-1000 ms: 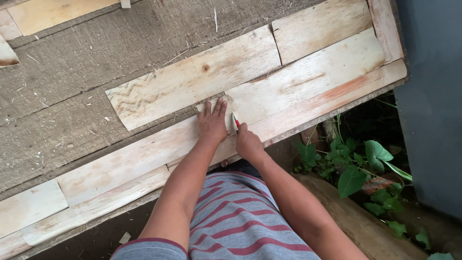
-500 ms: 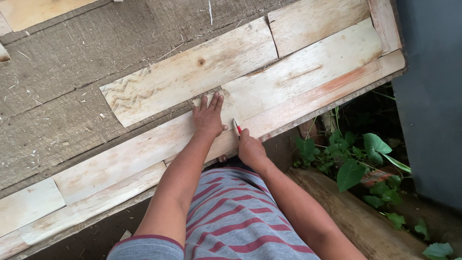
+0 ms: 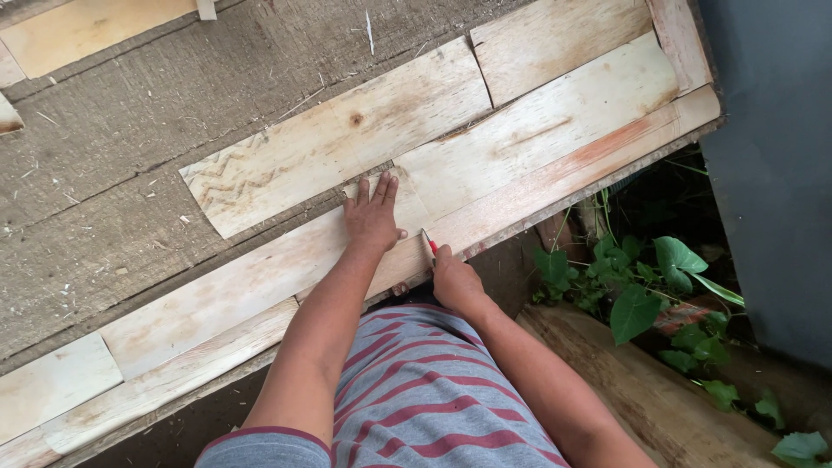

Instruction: The person uses a red utility knife to cut and trim light-colored wooden planks on a workbench. They repeatedly score the wood, snap off pieces, and trim edges, working with multiple planks and a cylindrical wooden piece.

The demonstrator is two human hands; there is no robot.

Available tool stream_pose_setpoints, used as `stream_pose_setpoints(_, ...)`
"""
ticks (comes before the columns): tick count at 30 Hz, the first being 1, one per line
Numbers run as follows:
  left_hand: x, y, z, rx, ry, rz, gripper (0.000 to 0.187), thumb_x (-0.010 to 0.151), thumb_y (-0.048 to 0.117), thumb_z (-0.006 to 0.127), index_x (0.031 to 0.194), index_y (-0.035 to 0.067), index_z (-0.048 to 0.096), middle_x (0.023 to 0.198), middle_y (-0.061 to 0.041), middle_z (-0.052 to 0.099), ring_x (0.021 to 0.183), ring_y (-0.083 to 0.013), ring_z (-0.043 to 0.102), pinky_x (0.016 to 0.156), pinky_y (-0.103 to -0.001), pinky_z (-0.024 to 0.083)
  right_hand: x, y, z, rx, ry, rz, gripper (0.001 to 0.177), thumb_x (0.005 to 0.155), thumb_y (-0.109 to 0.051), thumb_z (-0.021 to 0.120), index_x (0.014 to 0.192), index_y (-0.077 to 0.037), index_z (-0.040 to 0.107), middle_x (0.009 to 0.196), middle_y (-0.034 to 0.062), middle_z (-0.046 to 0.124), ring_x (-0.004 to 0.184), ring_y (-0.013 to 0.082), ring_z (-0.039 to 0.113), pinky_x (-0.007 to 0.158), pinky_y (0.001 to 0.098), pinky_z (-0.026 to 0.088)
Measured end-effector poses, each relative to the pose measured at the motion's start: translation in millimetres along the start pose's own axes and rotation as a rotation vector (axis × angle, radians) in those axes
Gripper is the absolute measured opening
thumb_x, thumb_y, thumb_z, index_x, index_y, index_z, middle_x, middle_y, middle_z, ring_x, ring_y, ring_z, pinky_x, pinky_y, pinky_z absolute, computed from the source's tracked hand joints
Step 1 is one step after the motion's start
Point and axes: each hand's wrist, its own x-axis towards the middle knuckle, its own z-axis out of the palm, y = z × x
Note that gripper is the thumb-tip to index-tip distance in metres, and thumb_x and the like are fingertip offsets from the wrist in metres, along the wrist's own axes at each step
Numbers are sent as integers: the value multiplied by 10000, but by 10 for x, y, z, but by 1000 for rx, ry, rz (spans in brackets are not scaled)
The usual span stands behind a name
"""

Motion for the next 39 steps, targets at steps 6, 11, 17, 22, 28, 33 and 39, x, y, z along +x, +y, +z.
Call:
stream_pose_setpoints(6, -63, -2, -44, -16, -1, 11, 1062, 898, 571, 701, 1684, 260, 58, 1760, 71, -5, 1593, -331, 55, 1113, -510, 273, -222, -106, -202, -22, -23, -53, 453, 1063, -166, 381, 1421, 109, 346, 1082, 347, 659, 1019, 537, 682, 777, 597, 592)
stream_pose_setpoints(11, -91, -18, -49, -40, 16, 30, 1058, 901, 552, 703, 1684, 253, 56, 1761, 58, -1, 1594, -335, 52, 1128, -525, 260, -131, 42, -112, 6, -4, -23, 406, 1031, -262, 452, 1309, 33, 436, 1069, 312, 667, 1017, 533, 682, 773, 594, 591)
stream_pose_setpoints(17, -203, -90, -110, -87, 40, 67, 1064, 889, 556, 713, 1681, 222, 85, 1761, 15, 42, 1598, -343, 74, 1171, -536, 249, 57, 4, -246, 225, 175, 0, 333, 941, -372, 601, 1129, -109, 522, 1070, 258, 674, 1093, 499, 665, 916, 570, 545)
stream_pose_setpoints(22, -251, -154, -26, -138, 90, 96, 1059, 881, 525, 741, 1673, 142, 150, 1755, -65, 111, 1606, -344, 85, 1242, -540, 221, 458, -155, -290, 470, 409, -51, 255, 916, -263, 652, 1065, -87, 545, 968, 245, 639, 1046, 497, 662, 865, 579, 526)
stream_pose_setpoints(28, -260, -174, 7, -155, 113, 110, 1058, 882, 509, 748, 1669, 117, 159, 1747, -104, 124, 1603, -350, 85, 1265, -540, 198, 624, -272, -326, 451, 429, -46, 228, 936, -247, 662, 1060, -77, 574, 914, 166, 609, 982, 408, 673, 842, 509, 532)
stream_pose_setpoints(33, -339, -233, -140, -274, 170, 131, 1137, 843, 494, 792, 1671, 114, 112, 1741, -140, 95, 1588, -388, 114, 1252, -526, 249, 1091, -18, -229, 1083, 418, -101, 210, 901, -125, 704, 1033, -57, 556, 850, 106, 564, 756, 277, 631, 702, 410, 536)
stream_pose_setpoints(39, -485, -341, -564, -458, 267, 156, 993, 954, 600, 597, 1677, 142, 94, 1752, -116, 38, 1601, -388, 11, 1274, -604, 58, 1264, 36, -674, 1427, 433, -211, 239, 901, -40, 728, 1023, -80, 526, 794, 42, 523, 688, 210, 587, 697, 359, 529)
